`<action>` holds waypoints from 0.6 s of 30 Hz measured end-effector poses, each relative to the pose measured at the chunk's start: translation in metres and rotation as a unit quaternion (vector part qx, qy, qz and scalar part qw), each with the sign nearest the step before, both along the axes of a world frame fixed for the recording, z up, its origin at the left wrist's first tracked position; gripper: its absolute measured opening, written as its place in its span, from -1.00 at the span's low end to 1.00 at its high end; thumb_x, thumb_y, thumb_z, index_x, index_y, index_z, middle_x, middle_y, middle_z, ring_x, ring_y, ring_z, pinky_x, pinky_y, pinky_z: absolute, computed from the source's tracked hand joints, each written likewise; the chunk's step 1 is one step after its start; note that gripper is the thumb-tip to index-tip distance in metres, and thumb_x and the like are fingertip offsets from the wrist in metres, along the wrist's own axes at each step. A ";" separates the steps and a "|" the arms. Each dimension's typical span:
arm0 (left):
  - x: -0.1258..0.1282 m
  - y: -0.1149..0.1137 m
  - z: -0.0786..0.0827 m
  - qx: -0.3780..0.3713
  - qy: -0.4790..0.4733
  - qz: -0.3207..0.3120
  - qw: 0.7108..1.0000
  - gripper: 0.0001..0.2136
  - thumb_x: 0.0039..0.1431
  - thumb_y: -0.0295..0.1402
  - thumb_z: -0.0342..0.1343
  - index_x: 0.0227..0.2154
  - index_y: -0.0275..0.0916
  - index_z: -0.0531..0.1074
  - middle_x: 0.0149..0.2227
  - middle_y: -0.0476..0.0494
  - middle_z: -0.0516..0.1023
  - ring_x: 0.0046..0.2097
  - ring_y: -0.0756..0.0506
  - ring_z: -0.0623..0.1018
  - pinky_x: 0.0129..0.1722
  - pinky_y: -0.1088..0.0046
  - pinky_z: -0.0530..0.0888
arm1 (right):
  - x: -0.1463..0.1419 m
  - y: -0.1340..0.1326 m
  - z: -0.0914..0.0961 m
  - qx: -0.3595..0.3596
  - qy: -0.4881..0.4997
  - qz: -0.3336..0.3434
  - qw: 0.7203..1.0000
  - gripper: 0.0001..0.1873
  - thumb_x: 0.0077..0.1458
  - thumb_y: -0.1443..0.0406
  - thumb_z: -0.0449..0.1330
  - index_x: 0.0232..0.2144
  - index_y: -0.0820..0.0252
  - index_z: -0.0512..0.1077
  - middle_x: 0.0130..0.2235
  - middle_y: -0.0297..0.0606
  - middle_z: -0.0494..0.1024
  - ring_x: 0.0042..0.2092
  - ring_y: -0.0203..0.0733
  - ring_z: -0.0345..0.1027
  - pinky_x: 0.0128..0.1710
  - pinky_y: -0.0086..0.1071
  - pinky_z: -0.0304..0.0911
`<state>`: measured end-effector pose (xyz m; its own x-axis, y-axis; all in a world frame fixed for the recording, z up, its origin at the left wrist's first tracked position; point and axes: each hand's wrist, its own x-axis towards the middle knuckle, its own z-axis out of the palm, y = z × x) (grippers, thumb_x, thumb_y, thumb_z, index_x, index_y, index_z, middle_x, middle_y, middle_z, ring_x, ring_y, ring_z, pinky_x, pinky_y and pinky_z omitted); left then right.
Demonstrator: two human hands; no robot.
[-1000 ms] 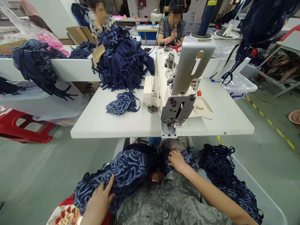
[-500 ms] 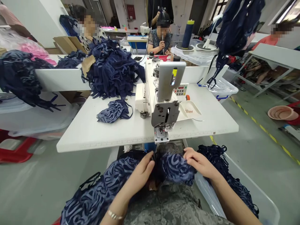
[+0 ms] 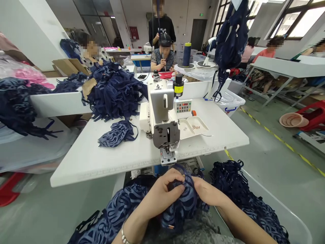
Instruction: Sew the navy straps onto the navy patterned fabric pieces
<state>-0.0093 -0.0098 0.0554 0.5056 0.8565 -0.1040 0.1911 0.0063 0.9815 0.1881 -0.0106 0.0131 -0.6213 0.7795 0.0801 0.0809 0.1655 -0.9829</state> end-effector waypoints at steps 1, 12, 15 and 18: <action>0.000 0.000 0.006 0.025 0.017 0.004 1.000 -0.91 0.15 -0.32 0.08 -0.35 -0.21 0.44 -0.21 -0.09 0.45 -0.15 -0.06 0.42 -0.08 0.46 0.32 | -0.005 0.001 0.005 -0.022 0.029 -0.023 0.999 -0.23 0.16 -0.23 -0.25 -0.01 0.18 0.39 -0.07 -0.12 0.44 -0.03 -0.05 0.28 0.02 -0.24 0.19; -0.001 0.007 -0.008 0.178 0.199 0.154 0.951 -0.83 0.27 -0.22 -0.03 -0.22 -0.17 0.39 -0.27 -0.07 0.53 -0.23 -0.09 0.53 -0.26 0.45 0.44 | -0.031 0.049 0.011 -0.122 0.110 -0.267 0.950 -0.63 0.13 0.00 0.16 -0.28 0.19 0.44 -0.45 -0.40 0.34 -0.42 -0.33 0.17 -0.42 -0.48 0.12; -0.009 0.010 -0.022 0.330 0.289 0.150 0.886 -0.69 0.30 -0.45 -0.17 0.04 -0.18 0.32 -0.01 -0.19 0.47 -0.03 -0.11 0.52 -0.09 0.39 0.48 | -0.040 0.074 0.003 -0.045 0.077 -0.268 0.959 -0.68 0.17 0.04 0.10 -0.32 0.18 0.37 -0.49 -0.44 0.28 -0.44 -0.32 0.15 -0.40 -0.45 0.13; -0.017 0.010 -0.037 0.420 0.349 0.096 0.832 -0.45 0.16 -0.68 -0.28 0.16 -0.18 0.24 0.18 -0.19 0.36 0.04 -0.12 0.49 0.00 0.32 0.47 | -0.049 0.093 -0.003 0.049 0.009 -0.269 0.962 -0.77 0.20 0.13 0.05 -0.35 0.16 0.35 -0.42 -0.37 0.36 -0.37 -0.24 0.23 -0.27 -0.37 0.22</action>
<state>-0.0264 -0.0001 0.0186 0.4190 0.8329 0.3616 0.7910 -0.5303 0.3049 0.1391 0.0820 0.0104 -0.1286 0.9758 0.1767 0.1629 0.1965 -0.9669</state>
